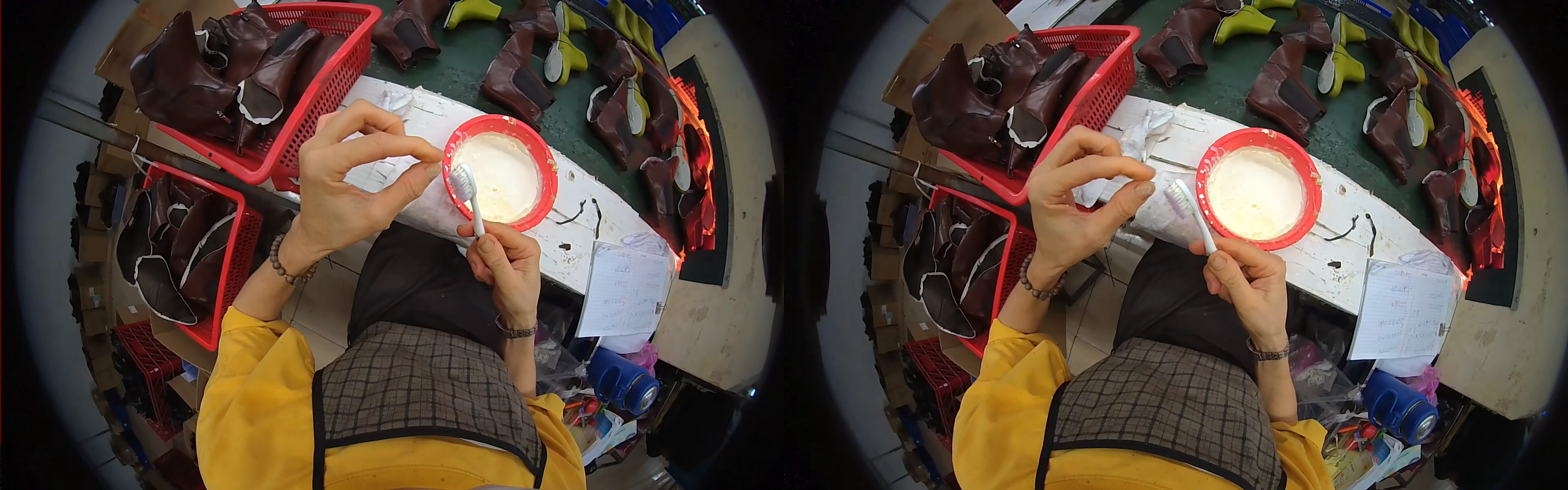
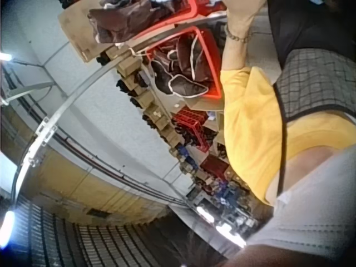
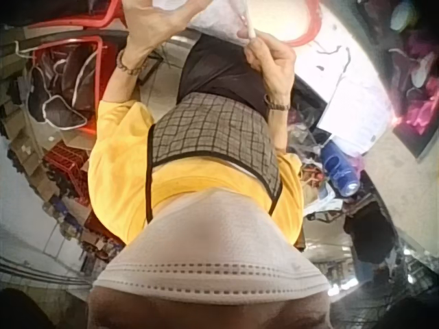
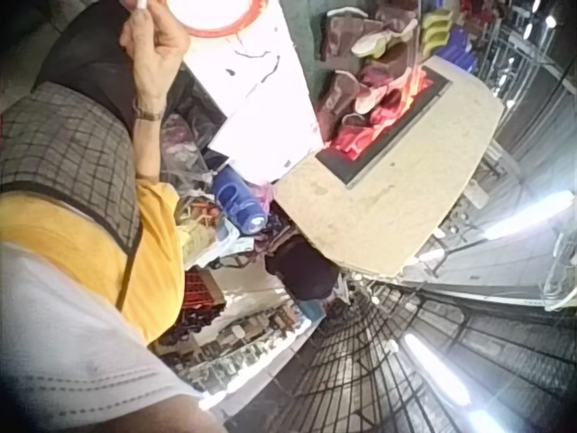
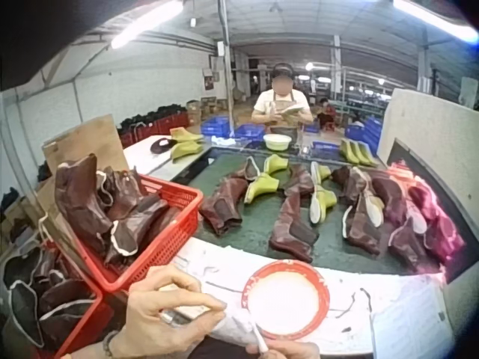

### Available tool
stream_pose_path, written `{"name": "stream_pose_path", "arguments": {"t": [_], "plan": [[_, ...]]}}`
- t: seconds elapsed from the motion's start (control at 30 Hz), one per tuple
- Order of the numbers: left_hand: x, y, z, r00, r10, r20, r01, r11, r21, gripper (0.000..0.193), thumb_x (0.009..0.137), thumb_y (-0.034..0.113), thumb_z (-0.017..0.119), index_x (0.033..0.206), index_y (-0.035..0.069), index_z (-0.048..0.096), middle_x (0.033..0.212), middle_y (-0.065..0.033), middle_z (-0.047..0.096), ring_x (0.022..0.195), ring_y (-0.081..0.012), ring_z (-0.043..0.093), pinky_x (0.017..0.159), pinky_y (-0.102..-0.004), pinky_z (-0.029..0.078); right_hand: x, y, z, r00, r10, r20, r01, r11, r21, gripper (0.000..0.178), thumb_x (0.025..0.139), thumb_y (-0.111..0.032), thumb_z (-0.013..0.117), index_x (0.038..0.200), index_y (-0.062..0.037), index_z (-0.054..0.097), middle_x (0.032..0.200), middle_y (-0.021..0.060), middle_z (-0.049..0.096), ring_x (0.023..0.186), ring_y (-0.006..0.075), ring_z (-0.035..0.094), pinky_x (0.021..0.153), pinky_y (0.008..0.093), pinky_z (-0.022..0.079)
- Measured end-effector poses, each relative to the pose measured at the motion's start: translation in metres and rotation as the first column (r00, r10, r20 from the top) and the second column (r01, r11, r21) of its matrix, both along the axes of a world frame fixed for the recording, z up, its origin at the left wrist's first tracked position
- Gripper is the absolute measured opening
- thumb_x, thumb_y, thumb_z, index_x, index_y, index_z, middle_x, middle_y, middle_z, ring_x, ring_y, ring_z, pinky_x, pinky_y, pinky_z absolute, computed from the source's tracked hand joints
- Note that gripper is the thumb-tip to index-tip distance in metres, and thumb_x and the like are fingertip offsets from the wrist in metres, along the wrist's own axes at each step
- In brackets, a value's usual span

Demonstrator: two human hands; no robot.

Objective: Applying glue or adhesive paste to the edge of shoe uppers using a small brush.

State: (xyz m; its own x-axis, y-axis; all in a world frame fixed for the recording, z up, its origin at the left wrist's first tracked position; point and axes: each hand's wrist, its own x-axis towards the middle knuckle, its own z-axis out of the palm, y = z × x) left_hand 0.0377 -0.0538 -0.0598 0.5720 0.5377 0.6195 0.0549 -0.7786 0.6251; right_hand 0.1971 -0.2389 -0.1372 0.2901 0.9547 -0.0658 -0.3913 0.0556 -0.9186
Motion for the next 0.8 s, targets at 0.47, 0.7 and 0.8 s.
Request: {"name": "stream_pose_path", "arguments": {"t": [0.47, 0.7, 0.8], "plan": [[0.001, 0.015, 0.021, 0.957, -0.103, -0.271, 0.185, 0.936, 0.299, 0.019, 0.070, 0.008, 0.086, 0.086, 0.015, 0.080, 0.077, 0.0054, 0.065, 0.073, -0.0146, 0.057, 0.082, -0.0329, 0.040, 0.006, -0.006, 0.010, 0.954, -0.029, 0.299, 0.044, 0.998, -0.042, 0.022, 0.101, -0.009, 0.067, 0.119, 0.0029, 0.075, 0.075, -0.0007, 0.066, 0.063, 0.0031, 0.055, 0.056, 0.0180, 0.042], [0.014, 0.016, -0.003, 0.989, -0.015, -0.149, 0.066, 0.935, 0.350, 0.012, 0.072, 0.006, 0.078, 0.080, 0.013, 0.070, 0.076, 0.0044, 0.063, 0.070, -0.0160, 0.058, 0.087, -0.0379, 0.041, -0.009, 0.001, 0.008, 0.918, -0.135, 0.373, 0.157, 0.987, -0.029, 0.022, 0.100, -0.008, 0.068, 0.119, 0.0017, 0.075, 0.076, -0.0013, 0.067, 0.063, 0.0031, 0.057, 0.056, 0.0181, 0.042], [0.008, 0.054, -0.012, 0.995, 0.095, -0.037, -0.076, 0.934, 0.350, 0.011, 0.073, 0.004, 0.075, 0.079, 0.010, 0.068, 0.076, 0.0016, 0.063, 0.070, -0.0182, 0.059, 0.081, -0.0360, 0.045, -0.008, -0.003, 0.005, 0.889, -0.213, 0.405, 0.226, 0.974, 0.017, 0.023, 0.100, -0.009, 0.068, 0.119, 0.0023, 0.075, 0.074, -0.0010, 0.067, 0.063, 0.0024, 0.055, 0.055, 0.0174, 0.040]]}}
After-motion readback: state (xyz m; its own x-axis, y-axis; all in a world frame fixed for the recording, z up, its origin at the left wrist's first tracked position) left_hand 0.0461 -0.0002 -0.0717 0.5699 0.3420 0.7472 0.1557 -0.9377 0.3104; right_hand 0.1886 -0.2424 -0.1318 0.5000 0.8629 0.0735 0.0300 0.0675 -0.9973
